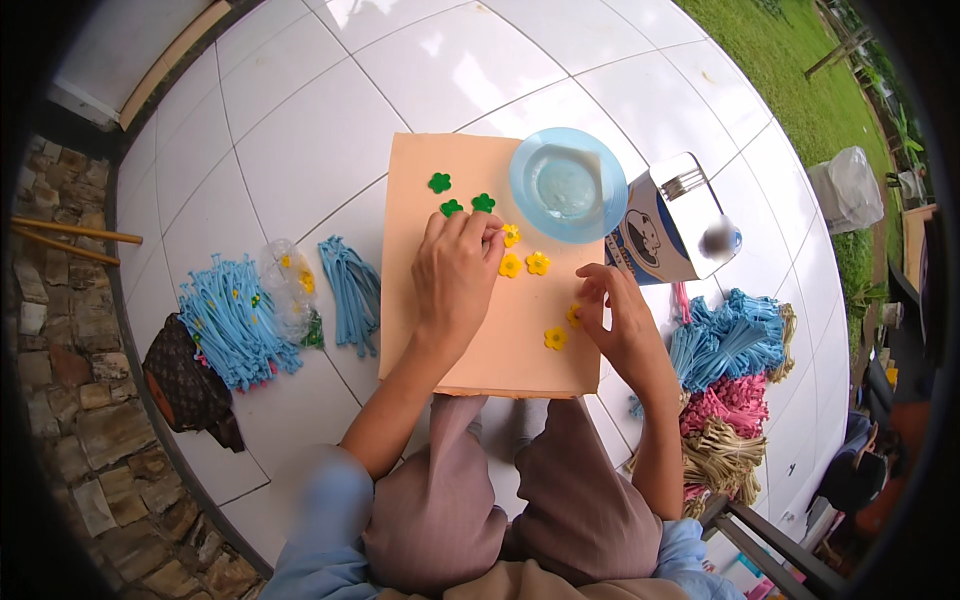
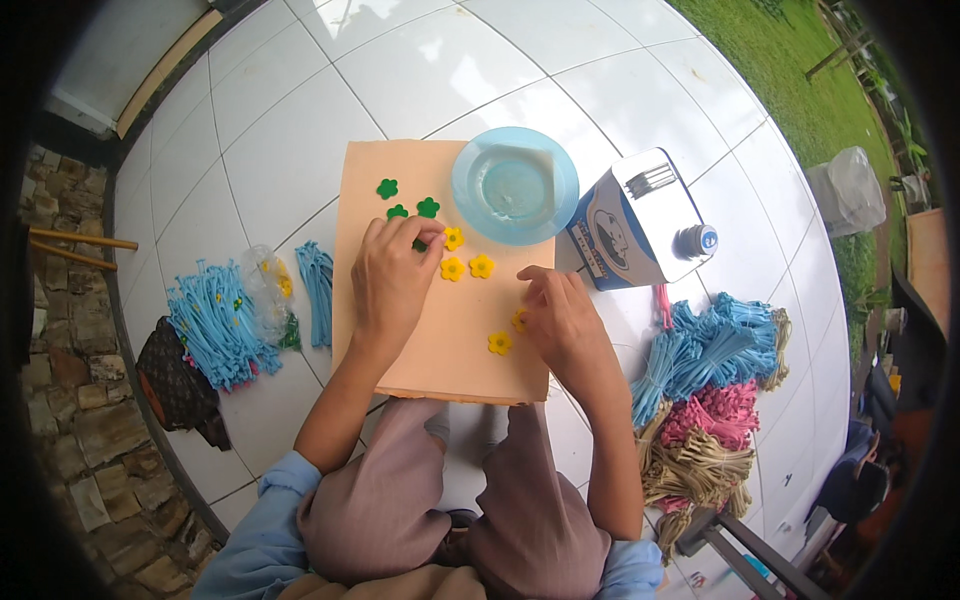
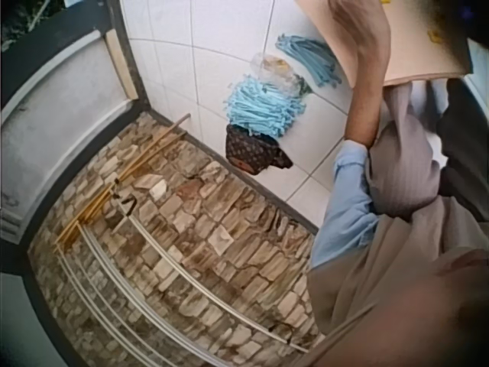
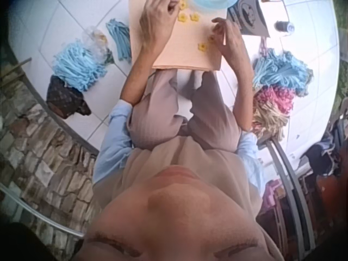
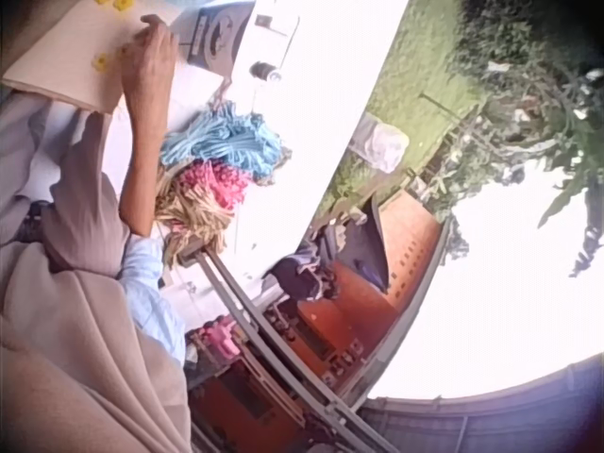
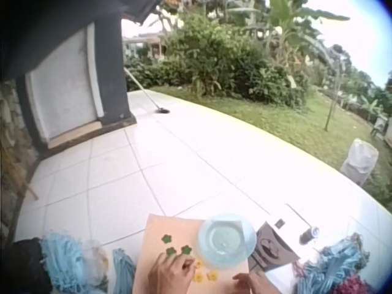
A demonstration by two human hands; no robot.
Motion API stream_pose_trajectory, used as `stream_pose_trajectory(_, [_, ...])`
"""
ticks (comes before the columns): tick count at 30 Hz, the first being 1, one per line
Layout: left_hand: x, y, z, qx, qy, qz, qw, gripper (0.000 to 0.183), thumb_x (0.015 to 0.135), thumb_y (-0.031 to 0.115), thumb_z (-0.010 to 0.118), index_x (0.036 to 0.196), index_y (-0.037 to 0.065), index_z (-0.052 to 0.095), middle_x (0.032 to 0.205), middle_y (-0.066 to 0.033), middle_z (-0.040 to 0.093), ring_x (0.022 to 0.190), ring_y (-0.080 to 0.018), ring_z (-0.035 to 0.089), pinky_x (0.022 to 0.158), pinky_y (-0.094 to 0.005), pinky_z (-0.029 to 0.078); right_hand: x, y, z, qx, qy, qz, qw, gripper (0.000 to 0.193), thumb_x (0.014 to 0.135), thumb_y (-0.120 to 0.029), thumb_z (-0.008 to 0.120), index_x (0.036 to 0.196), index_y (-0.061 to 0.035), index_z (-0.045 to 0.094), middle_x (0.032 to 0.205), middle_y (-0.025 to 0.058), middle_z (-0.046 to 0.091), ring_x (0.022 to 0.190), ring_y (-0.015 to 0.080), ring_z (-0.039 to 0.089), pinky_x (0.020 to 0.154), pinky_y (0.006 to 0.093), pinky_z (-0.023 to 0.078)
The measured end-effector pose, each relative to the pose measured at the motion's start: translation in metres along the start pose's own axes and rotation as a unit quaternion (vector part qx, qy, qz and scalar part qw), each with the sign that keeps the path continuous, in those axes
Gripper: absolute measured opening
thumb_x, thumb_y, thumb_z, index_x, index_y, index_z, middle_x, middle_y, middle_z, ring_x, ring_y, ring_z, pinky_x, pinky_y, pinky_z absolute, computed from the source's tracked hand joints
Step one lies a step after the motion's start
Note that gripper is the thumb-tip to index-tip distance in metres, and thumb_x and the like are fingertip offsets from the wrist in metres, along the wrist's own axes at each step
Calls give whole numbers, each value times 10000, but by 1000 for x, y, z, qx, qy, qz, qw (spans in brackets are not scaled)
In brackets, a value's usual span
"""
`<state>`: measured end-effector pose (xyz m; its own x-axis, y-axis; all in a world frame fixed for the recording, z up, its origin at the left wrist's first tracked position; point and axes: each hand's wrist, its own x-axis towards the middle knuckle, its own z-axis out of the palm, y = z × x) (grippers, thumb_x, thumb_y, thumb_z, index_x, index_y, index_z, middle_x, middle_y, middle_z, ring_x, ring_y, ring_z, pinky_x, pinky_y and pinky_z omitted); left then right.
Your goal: The person applies adhesive to small fabric flower and star shapes using their hands and then attaches the shapes to blue fabric headband straps.
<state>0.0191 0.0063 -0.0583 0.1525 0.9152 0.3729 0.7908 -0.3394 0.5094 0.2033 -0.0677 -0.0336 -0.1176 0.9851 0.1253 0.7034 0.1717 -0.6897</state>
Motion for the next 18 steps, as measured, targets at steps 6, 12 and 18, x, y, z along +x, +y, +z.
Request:
stream_pose_trajectory(6, [6,4,-17,-98,30,-40,994,98,764,120,664,848,72,652,788,-18,615,674,-180,534,632,-318,444,-1,2,2,18,-43,35,998,315,748,56,598,1019,-27,458,819,69,546,725,148,560,665,277,473])
stream_pose_trajectory(12, [4,25,-29,-352,-180,-30,918,133,786,82,658,905,23,647,881,-36,653,764,-107,595,663,-262,477,17,-10,-3,292,33,86,952,337,776,19,614,1024,-47,396,820,68,590,763,129,594,721,274,469])
stream_pose_trajectory(18, [4,17,-20,-414,-171,-154,881,120,817,38,628,920,-24,630,870,-72,647,754,-107,619,688,-225,517,45,-3,8,191,76,41,978,338,783,-49,636,1064,-49,448,960,96,560,922,203,539,825,334,433])
